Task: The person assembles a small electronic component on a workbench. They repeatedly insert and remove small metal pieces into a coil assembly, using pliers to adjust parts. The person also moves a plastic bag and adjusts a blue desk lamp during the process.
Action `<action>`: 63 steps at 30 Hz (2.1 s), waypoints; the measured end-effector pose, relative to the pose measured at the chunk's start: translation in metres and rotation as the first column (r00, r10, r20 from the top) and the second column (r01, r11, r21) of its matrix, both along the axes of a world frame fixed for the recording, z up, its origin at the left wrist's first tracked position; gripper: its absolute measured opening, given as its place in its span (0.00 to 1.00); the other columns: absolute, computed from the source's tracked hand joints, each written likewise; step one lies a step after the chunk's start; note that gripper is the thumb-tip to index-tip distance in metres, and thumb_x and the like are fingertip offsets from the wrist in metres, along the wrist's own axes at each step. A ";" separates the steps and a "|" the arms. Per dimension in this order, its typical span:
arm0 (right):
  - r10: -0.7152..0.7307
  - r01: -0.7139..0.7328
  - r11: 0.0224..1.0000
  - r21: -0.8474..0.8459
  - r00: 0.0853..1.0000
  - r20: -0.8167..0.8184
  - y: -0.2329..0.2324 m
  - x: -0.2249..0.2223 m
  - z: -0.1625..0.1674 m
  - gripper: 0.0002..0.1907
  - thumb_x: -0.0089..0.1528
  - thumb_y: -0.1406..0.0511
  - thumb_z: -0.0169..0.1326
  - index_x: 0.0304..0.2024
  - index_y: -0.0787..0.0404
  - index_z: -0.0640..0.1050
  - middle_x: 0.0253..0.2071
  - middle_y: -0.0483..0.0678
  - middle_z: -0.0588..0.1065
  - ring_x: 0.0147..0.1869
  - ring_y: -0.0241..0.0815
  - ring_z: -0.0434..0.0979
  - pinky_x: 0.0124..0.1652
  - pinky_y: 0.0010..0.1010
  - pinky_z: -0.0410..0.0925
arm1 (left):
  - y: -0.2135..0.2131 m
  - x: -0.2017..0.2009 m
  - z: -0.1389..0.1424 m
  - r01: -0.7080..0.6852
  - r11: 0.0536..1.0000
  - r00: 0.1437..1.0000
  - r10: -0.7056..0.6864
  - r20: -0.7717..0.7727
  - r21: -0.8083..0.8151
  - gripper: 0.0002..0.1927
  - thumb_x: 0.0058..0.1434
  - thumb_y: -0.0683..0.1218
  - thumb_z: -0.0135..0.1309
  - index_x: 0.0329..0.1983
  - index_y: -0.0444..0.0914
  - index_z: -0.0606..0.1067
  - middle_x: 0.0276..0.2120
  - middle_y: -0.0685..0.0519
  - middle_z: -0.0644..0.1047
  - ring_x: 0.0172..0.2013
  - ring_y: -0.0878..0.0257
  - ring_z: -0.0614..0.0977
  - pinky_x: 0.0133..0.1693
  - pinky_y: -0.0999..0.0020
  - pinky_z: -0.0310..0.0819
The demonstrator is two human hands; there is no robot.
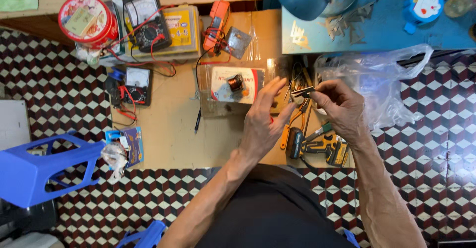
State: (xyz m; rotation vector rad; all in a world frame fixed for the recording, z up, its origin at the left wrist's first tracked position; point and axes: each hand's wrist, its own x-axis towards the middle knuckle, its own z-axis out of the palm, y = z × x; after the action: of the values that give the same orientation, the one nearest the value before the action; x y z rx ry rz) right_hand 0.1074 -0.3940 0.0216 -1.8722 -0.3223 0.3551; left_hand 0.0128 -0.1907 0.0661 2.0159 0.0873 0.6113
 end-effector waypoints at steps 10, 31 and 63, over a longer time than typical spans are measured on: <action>0.068 -0.065 0.994 0.092 0.997 -0.031 0.045 -0.069 -0.024 0.11 0.68 0.68 0.58 0.52 0.62 0.79 0.49 0.47 0.80 0.51 0.33 0.81 0.51 0.24 0.76 | 0.018 -0.043 -0.044 0.053 0.965 0.918 -0.148 -0.367 -0.256 0.11 0.66 0.47 0.59 0.51 0.42 0.82 0.31 0.53 0.85 0.25 0.72 0.82 0.26 0.75 0.76; -0.122 0.137 0.989 0.057 0.971 -0.204 0.068 -0.103 -0.049 0.13 0.69 0.66 0.55 0.54 0.65 0.80 0.44 0.47 0.82 0.44 0.30 0.80 0.44 0.19 0.73 | 0.016 -0.055 -0.052 0.016 1.000 0.925 -0.005 -0.379 0.025 0.12 0.65 0.50 0.57 0.48 0.43 0.82 0.27 0.45 0.81 0.28 0.54 0.85 0.30 0.62 0.79; -0.055 0.114 0.974 0.194 0.957 -0.286 0.092 -0.098 -0.016 0.11 0.71 0.68 0.50 0.51 0.70 0.76 0.42 0.56 0.81 0.42 0.41 0.83 0.42 0.29 0.76 | 0.101 -0.098 -0.057 -0.360 0.393 0.870 -0.186 -0.456 -0.846 0.16 0.67 0.49 0.56 0.51 0.33 0.81 0.34 0.55 0.80 0.33 0.72 0.77 0.38 0.77 0.74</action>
State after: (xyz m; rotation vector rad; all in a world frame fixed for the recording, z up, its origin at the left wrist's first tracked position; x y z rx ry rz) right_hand 0.0090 -0.3017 0.0057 -1.5990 -0.0825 0.5013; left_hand -0.0847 -0.0900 0.0087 0.9610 0.7117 0.0028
